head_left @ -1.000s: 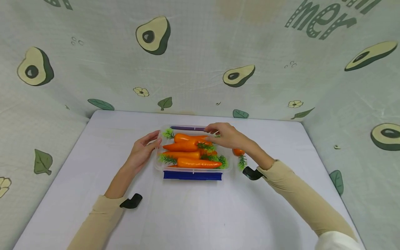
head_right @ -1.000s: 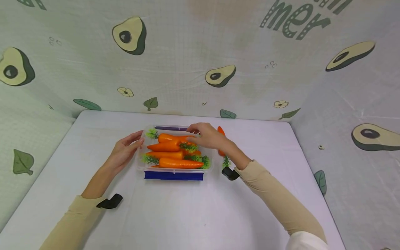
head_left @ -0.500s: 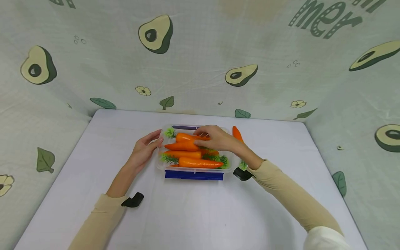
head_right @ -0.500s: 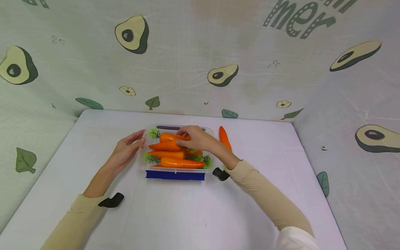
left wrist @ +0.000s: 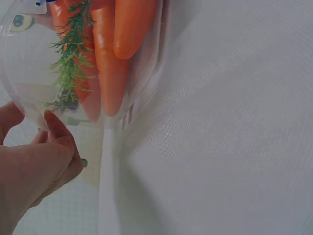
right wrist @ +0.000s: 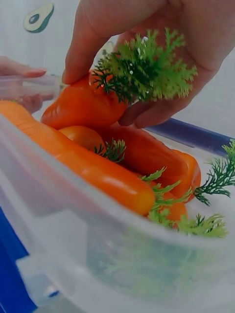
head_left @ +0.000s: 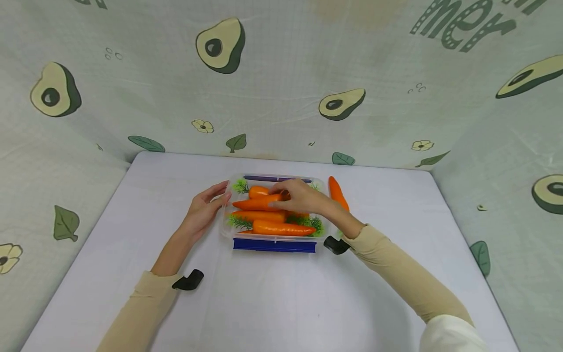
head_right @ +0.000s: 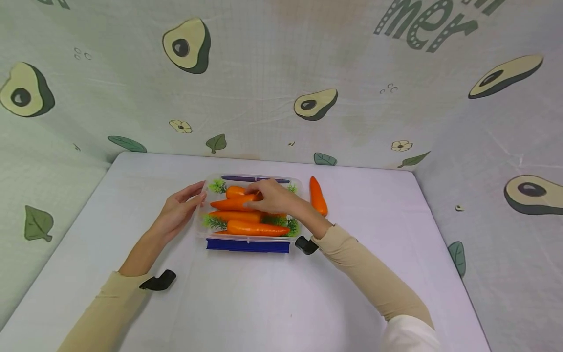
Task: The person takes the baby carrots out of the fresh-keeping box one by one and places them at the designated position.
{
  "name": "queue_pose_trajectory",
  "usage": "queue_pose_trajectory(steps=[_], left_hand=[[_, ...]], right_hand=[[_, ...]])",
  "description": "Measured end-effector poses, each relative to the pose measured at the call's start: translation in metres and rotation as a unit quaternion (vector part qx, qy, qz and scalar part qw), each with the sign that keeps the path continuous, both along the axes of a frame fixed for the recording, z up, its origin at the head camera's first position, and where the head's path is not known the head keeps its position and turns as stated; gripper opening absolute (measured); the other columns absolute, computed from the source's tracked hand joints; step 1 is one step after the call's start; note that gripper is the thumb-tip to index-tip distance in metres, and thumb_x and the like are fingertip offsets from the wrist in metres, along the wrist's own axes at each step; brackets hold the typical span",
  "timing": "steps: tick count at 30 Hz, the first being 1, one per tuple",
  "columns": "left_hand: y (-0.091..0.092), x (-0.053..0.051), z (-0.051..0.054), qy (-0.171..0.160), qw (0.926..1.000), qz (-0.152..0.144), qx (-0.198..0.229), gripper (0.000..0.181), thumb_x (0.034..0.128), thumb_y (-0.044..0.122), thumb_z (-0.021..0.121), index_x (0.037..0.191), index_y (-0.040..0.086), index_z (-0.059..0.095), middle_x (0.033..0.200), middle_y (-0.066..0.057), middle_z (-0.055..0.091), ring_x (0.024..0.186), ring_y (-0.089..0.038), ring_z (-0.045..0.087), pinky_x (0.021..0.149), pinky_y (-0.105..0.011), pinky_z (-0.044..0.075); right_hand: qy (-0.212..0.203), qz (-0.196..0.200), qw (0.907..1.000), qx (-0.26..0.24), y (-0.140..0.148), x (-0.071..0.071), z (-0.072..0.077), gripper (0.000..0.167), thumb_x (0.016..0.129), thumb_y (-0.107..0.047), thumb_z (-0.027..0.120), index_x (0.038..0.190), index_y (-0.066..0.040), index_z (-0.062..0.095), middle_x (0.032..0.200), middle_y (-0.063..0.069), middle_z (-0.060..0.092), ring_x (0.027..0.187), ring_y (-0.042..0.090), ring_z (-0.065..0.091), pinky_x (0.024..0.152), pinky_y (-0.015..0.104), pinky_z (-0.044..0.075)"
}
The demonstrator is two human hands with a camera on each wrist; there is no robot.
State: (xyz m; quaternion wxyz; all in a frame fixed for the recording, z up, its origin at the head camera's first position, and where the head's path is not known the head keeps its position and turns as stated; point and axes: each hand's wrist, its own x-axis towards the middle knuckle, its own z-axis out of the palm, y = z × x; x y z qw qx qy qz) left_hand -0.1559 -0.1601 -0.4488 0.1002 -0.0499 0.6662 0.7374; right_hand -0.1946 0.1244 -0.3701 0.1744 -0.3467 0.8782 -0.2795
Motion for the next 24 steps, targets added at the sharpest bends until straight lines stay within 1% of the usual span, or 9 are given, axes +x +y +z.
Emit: queue_pose_trajectory(steps=[4, 7, 12, 17, 21, 24], left_hand=[[0.000, -0.001, 0.000, -0.002, 1.0000, -0.001, -0.003, 0.057, 0.1018, 0.023, 0.068, 0.153, 0.006, 0.048, 0.145, -0.009, 0.047, 0.117, -0.015, 0.056, 0.097, -0.014, 0.048], [0.000, -0.001, 0.001, -0.003, 1.0000, -0.002, -0.008, 0.057, 0.1023, 0.023, 0.067, 0.154, 0.006, 0.048, 0.147, -0.011, 0.046, 0.117, -0.009, 0.054, 0.098, -0.013, 0.047], [0.001, 0.000, 0.002, -0.006, 0.9999, -0.003, -0.013, 0.058, 0.1028, 0.023, 0.066, 0.155, 0.005, 0.046, 0.149, -0.013, 0.044, 0.124, -0.010, 0.049, 0.101, -0.013, 0.045], [0.001, 0.000, 0.003, -0.008, 0.9999, -0.001, -0.009, 0.058, 0.1030, 0.022, 0.065, 0.155, 0.005, 0.045, 0.149, -0.012, 0.045, 0.124, -0.010, 0.050, 0.100, -0.012, 0.045], [0.001, 0.000, 0.002, -0.008, 0.9999, 0.000, -0.008, 0.059, 0.1029, 0.022, 0.066, 0.155, 0.004, 0.044, 0.149, -0.013, 0.044, 0.122, -0.009, 0.051, 0.099, -0.012, 0.045], [0.001, 0.000, 0.003, -0.007, 0.9999, 0.000, -0.009, 0.060, 0.1029, 0.022, 0.066, 0.155, 0.004, 0.043, 0.152, -0.015, 0.043, 0.122, -0.009, 0.051, 0.100, -0.012, 0.045]], right_hand=[[0.003, -0.002, 1.0000, -0.003, 0.003, 0.002, 0.003, 0.038, 0.098, -0.022, 0.073, 0.130, 0.000, 0.069, 0.119, 0.011, 0.071, 0.092, 0.023, 0.057, 0.078, 0.027, 0.050], [0.008, -0.006, 0.9999, -0.009, 0.006, 0.003, 0.003, 0.037, 0.097, -0.020, 0.074, 0.128, -0.001, 0.070, 0.121, 0.011, 0.071, 0.093, 0.023, 0.058, 0.082, 0.030, 0.053], [0.023, -0.008, 0.9995, -0.023, 0.013, 0.005, 0.002, 0.036, 0.096, -0.020, 0.076, 0.125, 0.000, 0.071, 0.120, 0.012, 0.072, 0.095, 0.023, 0.061, 0.087, 0.033, 0.056], [0.025, -0.025, 0.9989, -0.029, 0.021, 0.007, 0.003, 0.035, 0.093, -0.021, 0.079, 0.122, -0.001, 0.073, 0.118, 0.010, 0.072, 0.097, 0.022, 0.063, 0.089, 0.034, 0.057], [0.014, -0.034, 0.9988, -0.033, 0.028, 0.008, 0.005, 0.034, 0.092, -0.020, 0.079, 0.120, -0.001, 0.073, 0.115, 0.010, 0.072, 0.099, 0.023, 0.065, 0.089, 0.035, 0.058], [-0.003, -0.030, 0.9991, -0.029, 0.032, 0.009, 0.008, 0.034, 0.092, -0.019, 0.079, 0.120, -0.001, 0.072, 0.115, 0.010, 0.072, 0.100, 0.025, 0.066, 0.089, 0.037, 0.059]])
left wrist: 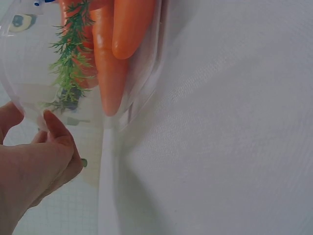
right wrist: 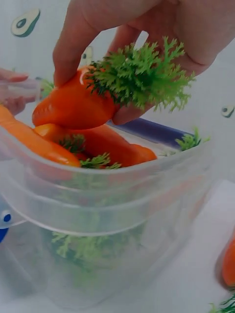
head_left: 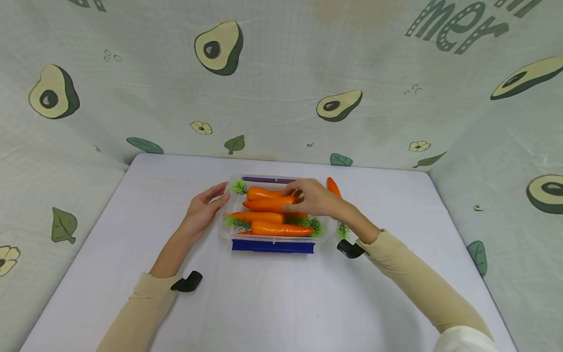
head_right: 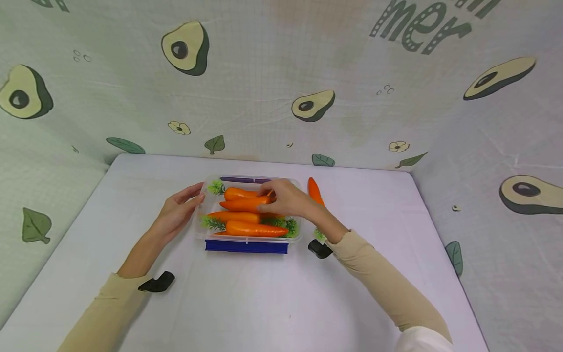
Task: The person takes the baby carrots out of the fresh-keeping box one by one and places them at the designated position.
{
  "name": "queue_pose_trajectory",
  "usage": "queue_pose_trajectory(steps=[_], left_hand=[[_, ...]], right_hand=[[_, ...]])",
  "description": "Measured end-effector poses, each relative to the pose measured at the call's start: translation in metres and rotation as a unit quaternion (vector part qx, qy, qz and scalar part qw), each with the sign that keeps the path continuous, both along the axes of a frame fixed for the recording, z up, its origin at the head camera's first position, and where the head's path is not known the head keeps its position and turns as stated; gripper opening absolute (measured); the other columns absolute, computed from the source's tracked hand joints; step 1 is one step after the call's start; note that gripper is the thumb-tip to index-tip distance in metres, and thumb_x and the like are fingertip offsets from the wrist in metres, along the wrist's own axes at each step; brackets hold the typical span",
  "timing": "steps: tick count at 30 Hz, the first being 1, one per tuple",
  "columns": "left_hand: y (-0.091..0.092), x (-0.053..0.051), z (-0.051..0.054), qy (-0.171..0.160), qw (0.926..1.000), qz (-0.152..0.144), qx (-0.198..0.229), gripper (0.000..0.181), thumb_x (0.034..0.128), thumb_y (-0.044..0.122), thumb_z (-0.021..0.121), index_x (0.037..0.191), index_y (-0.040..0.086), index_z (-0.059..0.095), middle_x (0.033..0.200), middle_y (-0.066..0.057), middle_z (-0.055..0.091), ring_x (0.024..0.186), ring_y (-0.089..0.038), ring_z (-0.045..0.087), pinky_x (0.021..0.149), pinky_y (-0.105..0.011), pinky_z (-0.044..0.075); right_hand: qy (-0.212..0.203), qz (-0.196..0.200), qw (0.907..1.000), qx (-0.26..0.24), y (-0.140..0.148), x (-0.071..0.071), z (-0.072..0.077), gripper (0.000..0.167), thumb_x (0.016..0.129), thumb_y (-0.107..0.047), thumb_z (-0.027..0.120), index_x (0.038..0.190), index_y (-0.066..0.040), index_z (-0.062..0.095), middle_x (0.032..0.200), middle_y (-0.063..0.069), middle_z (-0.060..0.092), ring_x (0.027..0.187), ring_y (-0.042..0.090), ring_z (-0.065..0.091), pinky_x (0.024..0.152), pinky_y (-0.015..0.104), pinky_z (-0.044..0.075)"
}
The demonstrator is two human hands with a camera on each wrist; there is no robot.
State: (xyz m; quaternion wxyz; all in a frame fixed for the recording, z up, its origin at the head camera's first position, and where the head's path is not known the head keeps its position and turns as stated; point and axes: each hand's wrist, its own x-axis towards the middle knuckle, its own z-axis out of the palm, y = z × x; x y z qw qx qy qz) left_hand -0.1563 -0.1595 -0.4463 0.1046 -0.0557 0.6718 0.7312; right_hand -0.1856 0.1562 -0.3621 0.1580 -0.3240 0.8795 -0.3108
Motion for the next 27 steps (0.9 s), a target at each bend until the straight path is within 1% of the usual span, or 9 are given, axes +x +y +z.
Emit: queue_pose_trajectory(steps=[2, 5, 9, 13, 15, 19, 21, 24, 27], left_hand=[[0.000, 0.000, 0.000, -0.002, 1.0000, 0.001, -0.001, 0.060, 0.1026, 0.022, 0.066, 0.155, 0.004, 0.044, 0.153, -0.015, 0.043, 0.123, -0.009, 0.050, 0.100, -0.012, 0.045], [0.000, 0.001, 0.001, -0.006, 1.0000, 0.002, 0.000, 0.060, 0.1022, 0.023, 0.067, 0.155, 0.006, 0.044, 0.154, -0.015, 0.042, 0.125, -0.009, 0.049, 0.100, -0.012, 0.045], [0.001, 0.001, 0.001, -0.007, 1.0000, 0.005, 0.003, 0.060, 0.1016, 0.022, 0.068, 0.155, 0.007, 0.045, 0.154, -0.014, 0.043, 0.124, -0.009, 0.050, 0.099, -0.013, 0.046], [0.001, 0.001, 0.000, -0.004, 1.0000, 0.006, 0.001, 0.061, 0.1015, 0.022, 0.068, 0.155, 0.005, 0.045, 0.150, -0.012, 0.045, 0.122, -0.008, 0.051, 0.098, -0.013, 0.046], [0.001, 0.001, -0.001, -0.003, 1.0000, 0.005, -0.002, 0.061, 0.1015, 0.023, 0.068, 0.155, 0.005, 0.045, 0.148, -0.010, 0.046, 0.122, -0.008, 0.051, 0.098, -0.012, 0.046], [0.001, 0.000, -0.001, -0.001, 1.0000, 0.004, -0.005, 0.061, 0.1016, 0.023, 0.068, 0.155, 0.005, 0.045, 0.146, -0.009, 0.047, 0.123, -0.009, 0.050, 0.098, -0.012, 0.046], [0.000, 0.000, -0.001, 0.001, 1.0000, 0.002, -0.006, 0.061, 0.1018, 0.024, 0.068, 0.155, 0.005, 0.045, 0.148, -0.011, 0.046, 0.124, -0.009, 0.049, 0.098, -0.012, 0.045], [0.001, 0.000, -0.001, -0.002, 1.0000, 0.002, -0.005, 0.060, 0.1018, 0.024, 0.068, 0.155, 0.006, 0.045, 0.150, -0.012, 0.045, 0.126, -0.011, 0.048, 0.098, -0.012, 0.045], [0.000, 0.000, -0.002, -0.003, 1.0000, 0.000, -0.006, 0.059, 0.1019, 0.024, 0.068, 0.155, 0.008, 0.046, 0.152, -0.014, 0.044, 0.128, -0.012, 0.047, 0.099, -0.012, 0.046]], right_hand=[[-0.008, 0.010, 0.9998, 0.015, 0.003, 0.001, 0.001, 0.036, 0.092, -0.020, 0.079, 0.123, -0.001, 0.072, 0.117, 0.010, 0.071, 0.101, 0.026, 0.066, 0.089, 0.038, 0.059], [-0.010, 0.038, 0.9985, 0.037, 0.006, 0.002, 0.002, 0.043, 0.093, -0.020, 0.077, 0.130, 0.001, 0.068, 0.122, 0.012, 0.070, 0.102, 0.025, 0.066, 0.090, 0.038, 0.059], [-0.019, 0.059, 0.9973, 0.041, 0.008, 0.002, 0.001, 0.050, 0.095, -0.019, 0.076, 0.139, 0.000, 0.062, 0.125, 0.010, 0.068, 0.094, 0.023, 0.062, 0.081, 0.034, 0.057], [-0.019, 0.052, 0.9976, 0.042, 0.009, 0.004, 0.001, 0.052, 0.093, -0.018, 0.078, 0.140, -0.001, 0.061, 0.124, 0.008, 0.067, 0.089, 0.024, 0.057, 0.074, 0.033, 0.051], [-0.012, 0.049, 0.9976, 0.049, 0.010, 0.005, 0.002, 0.051, 0.093, -0.017, 0.079, 0.139, 0.000, 0.063, 0.124, 0.008, 0.068, 0.092, 0.023, 0.058, 0.078, 0.034, 0.053], [-0.005, 0.042, 0.9978, 0.050, 0.013, 0.007, 0.008, 0.048, 0.092, -0.013, 0.079, 0.135, 0.000, 0.065, 0.123, 0.011, 0.068, 0.100, 0.026, 0.060, 0.086, 0.042, 0.057], [-0.006, 0.034, 0.9985, 0.043, 0.016, 0.008, 0.011, 0.048, 0.091, -0.013, 0.080, 0.135, -0.001, 0.065, 0.125, 0.011, 0.067, 0.103, 0.027, 0.060, 0.091, 0.046, 0.057], [-0.006, 0.021, 0.9995, 0.025, 0.021, 0.009, 0.014, 0.049, 0.090, -0.013, 0.081, 0.136, -0.002, 0.065, 0.126, 0.010, 0.067, 0.108, 0.027, 0.061, 0.093, 0.046, 0.057], [0.005, 0.007, 0.9999, 0.010, 0.027, 0.009, 0.017, 0.049, 0.090, -0.011, 0.082, 0.134, -0.002, 0.066, 0.126, 0.011, 0.068, 0.110, 0.028, 0.063, 0.095, 0.044, 0.057]])
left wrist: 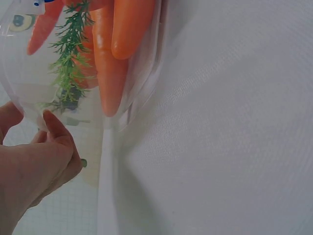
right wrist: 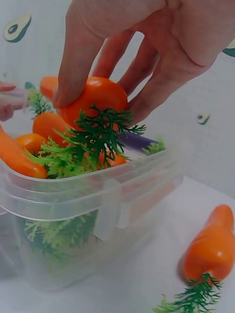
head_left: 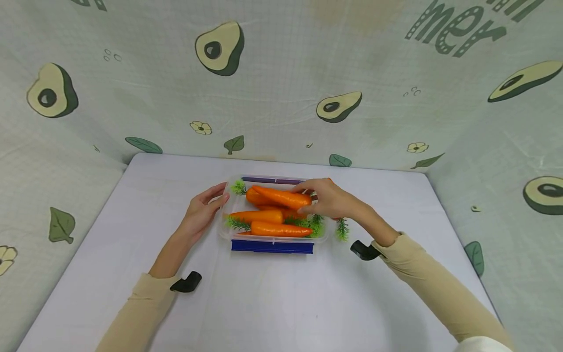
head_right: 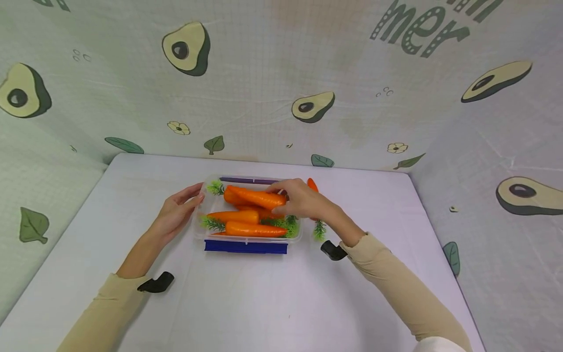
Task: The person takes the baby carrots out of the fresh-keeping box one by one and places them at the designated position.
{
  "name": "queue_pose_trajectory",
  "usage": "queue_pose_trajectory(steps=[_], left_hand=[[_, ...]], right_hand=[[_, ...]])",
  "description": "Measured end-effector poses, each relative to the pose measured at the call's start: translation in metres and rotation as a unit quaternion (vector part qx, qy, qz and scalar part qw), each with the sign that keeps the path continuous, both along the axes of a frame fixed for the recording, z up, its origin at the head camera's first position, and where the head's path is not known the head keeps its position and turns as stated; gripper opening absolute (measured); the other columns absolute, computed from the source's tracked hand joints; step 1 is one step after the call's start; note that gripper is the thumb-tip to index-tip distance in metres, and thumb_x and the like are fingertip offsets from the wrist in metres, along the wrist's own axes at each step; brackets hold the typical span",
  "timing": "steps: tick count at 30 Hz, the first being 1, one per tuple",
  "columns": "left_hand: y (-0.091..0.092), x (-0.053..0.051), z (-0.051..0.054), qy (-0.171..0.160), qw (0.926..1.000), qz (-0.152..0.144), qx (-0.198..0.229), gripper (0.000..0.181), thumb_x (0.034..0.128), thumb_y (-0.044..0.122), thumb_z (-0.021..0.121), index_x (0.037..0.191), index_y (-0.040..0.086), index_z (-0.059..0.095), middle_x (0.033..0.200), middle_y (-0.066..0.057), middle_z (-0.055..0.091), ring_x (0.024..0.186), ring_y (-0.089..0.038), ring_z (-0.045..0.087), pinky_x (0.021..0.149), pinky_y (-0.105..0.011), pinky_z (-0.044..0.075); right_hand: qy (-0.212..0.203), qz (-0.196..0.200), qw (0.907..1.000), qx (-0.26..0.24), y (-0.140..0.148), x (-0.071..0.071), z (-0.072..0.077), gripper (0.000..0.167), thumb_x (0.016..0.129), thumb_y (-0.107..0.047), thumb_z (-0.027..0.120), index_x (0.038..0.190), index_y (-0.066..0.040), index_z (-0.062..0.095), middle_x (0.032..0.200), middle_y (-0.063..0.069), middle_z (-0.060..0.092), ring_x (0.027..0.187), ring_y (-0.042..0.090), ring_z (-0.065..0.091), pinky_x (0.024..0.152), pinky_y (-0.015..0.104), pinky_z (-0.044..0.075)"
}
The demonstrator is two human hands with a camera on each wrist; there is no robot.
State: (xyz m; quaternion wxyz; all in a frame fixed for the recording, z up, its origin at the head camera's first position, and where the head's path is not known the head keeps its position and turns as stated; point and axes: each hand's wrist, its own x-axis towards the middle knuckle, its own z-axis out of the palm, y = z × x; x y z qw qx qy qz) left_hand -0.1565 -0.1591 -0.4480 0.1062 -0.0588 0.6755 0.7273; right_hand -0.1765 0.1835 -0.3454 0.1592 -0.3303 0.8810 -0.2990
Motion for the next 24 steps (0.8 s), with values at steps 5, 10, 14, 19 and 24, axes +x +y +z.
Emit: queue_pose_trajectory(steps=[5, 10, 14, 19, 24], left_hand=[[0.000, -0.001, -0.001, -0.001, 1.0000, -0.003, -0.001, 0.059, 0.1018, 0.025, 0.068, 0.155, 0.009, 0.047, 0.151, -0.012, 0.045, 0.130, -0.014, 0.046, 0.100, -0.013, 0.045], [-0.001, -0.001, -0.002, 0.001, 1.0000, -0.001, 0.003, 0.060, 0.1014, 0.025, 0.068, 0.155, 0.009, 0.047, 0.146, -0.007, 0.047, 0.127, -0.012, 0.048, 0.099, -0.013, 0.046], [-0.001, 0.000, -0.001, 0.002, 1.0000, 0.003, 0.007, 0.059, 0.1013, 0.023, 0.068, 0.154, 0.008, 0.047, 0.144, -0.006, 0.048, 0.124, -0.011, 0.050, 0.098, -0.012, 0.047], [-0.001, 0.000, 0.001, -0.001, 1.0000, 0.003, 0.006, 0.060, 0.1016, 0.024, 0.068, 0.155, 0.008, 0.046, 0.149, -0.010, 0.045, 0.124, -0.011, 0.050, 0.098, -0.012, 0.046], [0.000, 0.001, 0.001, 0.001, 1.0000, -0.001, 0.005, 0.059, 0.1025, 0.023, 0.066, 0.155, 0.007, 0.045, 0.151, -0.013, 0.043, 0.122, -0.009, 0.050, 0.098, -0.011, 0.046]], right_hand=[[0.026, -0.030, 0.9991, -0.017, 0.013, 0.000, 0.004, 0.047, 0.087, -0.010, 0.084, 0.131, -0.002, 0.068, 0.124, 0.012, 0.070, 0.109, 0.030, 0.066, 0.094, 0.045, 0.058], [0.038, -0.077, 0.9960, -0.023, 0.027, 0.000, 0.008, 0.046, 0.087, -0.016, 0.085, 0.129, -0.004, 0.069, 0.120, 0.010, 0.071, 0.105, 0.031, 0.068, 0.088, 0.045, 0.060], [0.040, -0.121, 0.9915, -0.028, 0.039, 0.001, 0.014, 0.048, 0.087, -0.021, 0.085, 0.130, -0.006, 0.069, 0.119, 0.011, 0.070, 0.104, 0.031, 0.068, 0.084, 0.045, 0.060], [0.036, -0.164, 0.9850, -0.040, 0.056, 0.002, 0.014, 0.051, 0.089, -0.020, 0.084, 0.133, -0.003, 0.066, 0.123, 0.015, 0.069, 0.107, 0.033, 0.068, 0.085, 0.047, 0.060], [0.036, -0.202, 0.9779, -0.040, 0.073, 0.005, 0.009, 0.054, 0.091, -0.026, 0.082, 0.135, -0.002, 0.064, 0.128, 0.017, 0.067, 0.111, 0.035, 0.066, 0.088, 0.049, 0.059]])
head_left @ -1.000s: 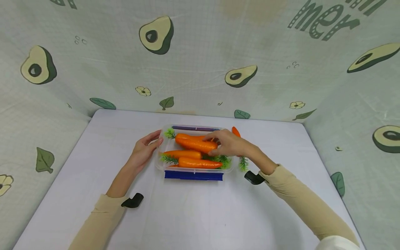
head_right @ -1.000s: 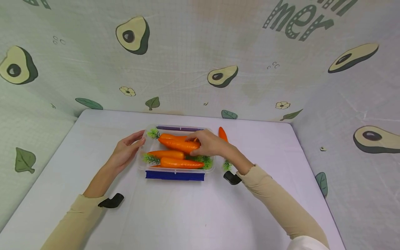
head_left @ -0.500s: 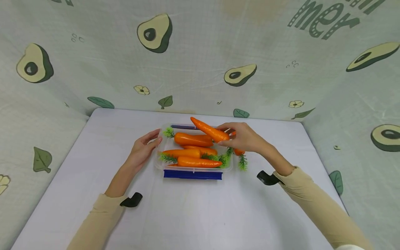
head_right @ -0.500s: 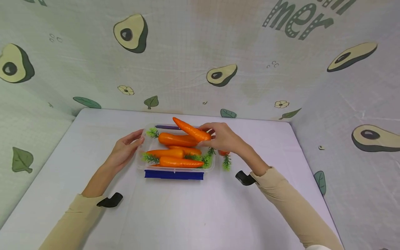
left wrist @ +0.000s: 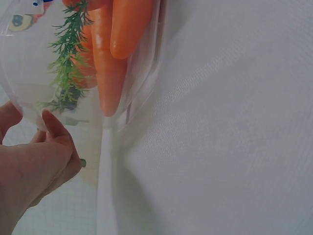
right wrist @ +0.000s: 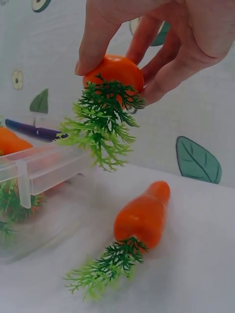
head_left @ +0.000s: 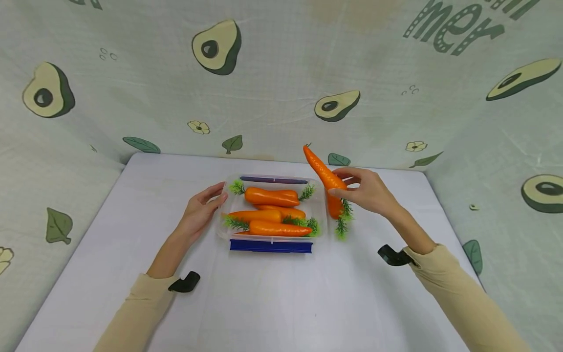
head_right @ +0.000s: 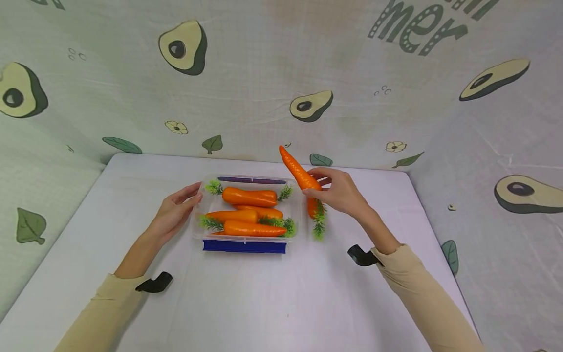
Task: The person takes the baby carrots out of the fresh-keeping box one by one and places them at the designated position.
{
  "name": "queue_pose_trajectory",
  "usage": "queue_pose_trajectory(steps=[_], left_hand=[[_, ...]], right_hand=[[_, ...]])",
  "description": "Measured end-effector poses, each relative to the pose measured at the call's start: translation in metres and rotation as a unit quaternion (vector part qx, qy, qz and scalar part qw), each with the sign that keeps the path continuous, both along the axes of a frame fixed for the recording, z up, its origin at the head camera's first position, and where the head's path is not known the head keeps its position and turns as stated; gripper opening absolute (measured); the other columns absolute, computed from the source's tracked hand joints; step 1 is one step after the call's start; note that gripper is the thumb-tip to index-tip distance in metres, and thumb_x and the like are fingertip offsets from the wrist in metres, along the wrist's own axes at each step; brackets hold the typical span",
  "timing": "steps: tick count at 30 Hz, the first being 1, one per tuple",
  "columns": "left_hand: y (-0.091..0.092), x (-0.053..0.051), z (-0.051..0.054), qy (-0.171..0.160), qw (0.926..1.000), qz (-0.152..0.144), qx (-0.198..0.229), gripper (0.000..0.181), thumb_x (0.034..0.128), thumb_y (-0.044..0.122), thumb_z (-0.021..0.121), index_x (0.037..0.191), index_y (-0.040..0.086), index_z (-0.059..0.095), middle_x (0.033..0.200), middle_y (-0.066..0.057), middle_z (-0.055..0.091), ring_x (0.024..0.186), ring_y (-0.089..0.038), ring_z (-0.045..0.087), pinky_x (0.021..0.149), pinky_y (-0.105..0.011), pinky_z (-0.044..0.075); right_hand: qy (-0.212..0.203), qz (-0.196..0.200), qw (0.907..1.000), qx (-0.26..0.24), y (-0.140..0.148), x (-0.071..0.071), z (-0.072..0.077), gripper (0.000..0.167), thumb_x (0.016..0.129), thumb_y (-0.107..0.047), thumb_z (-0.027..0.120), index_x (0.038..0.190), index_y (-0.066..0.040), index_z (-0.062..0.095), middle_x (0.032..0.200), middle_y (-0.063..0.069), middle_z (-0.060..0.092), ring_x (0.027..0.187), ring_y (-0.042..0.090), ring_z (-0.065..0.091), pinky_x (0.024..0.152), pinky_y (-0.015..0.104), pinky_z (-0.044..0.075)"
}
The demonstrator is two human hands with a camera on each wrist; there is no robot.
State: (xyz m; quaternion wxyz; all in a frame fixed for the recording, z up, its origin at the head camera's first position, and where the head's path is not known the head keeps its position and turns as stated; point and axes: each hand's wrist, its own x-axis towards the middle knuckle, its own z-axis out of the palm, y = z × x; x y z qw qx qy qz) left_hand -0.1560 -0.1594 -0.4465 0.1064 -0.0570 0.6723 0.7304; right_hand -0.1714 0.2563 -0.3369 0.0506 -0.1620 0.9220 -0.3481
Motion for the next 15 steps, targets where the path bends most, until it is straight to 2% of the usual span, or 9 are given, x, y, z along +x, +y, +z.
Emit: queue_pose_trajectory(steps=[6, 15], left_hand=[[0.001, 0.001, -0.002, 0.001, 1.0000, -0.003, 0.003, 0.059, 0.1026, 0.022, 0.066, 0.155, 0.007, 0.045, 0.152, -0.014, 0.042, 0.123, -0.009, 0.050, 0.099, -0.013, 0.045], [0.001, 0.001, -0.002, 0.002, 1.0000, -0.001, 0.000, 0.060, 0.1017, 0.025, 0.068, 0.155, 0.008, 0.047, 0.151, -0.010, 0.044, 0.127, -0.013, 0.048, 0.099, -0.013, 0.045]], right_hand=[[-0.010, -0.036, 0.9993, 0.002, 0.019, 0.004, -0.009, 0.057, 0.093, -0.032, 0.079, 0.138, -0.002, 0.061, 0.130, 0.019, 0.065, 0.114, 0.037, 0.064, 0.090, 0.052, 0.057], [-0.028, -0.074, 0.9969, -0.005, 0.044, 0.003, -0.030, 0.062, 0.094, -0.037, 0.077, 0.143, -0.003, 0.058, 0.130, 0.020, 0.064, 0.116, 0.038, 0.062, 0.086, 0.045, 0.055]])
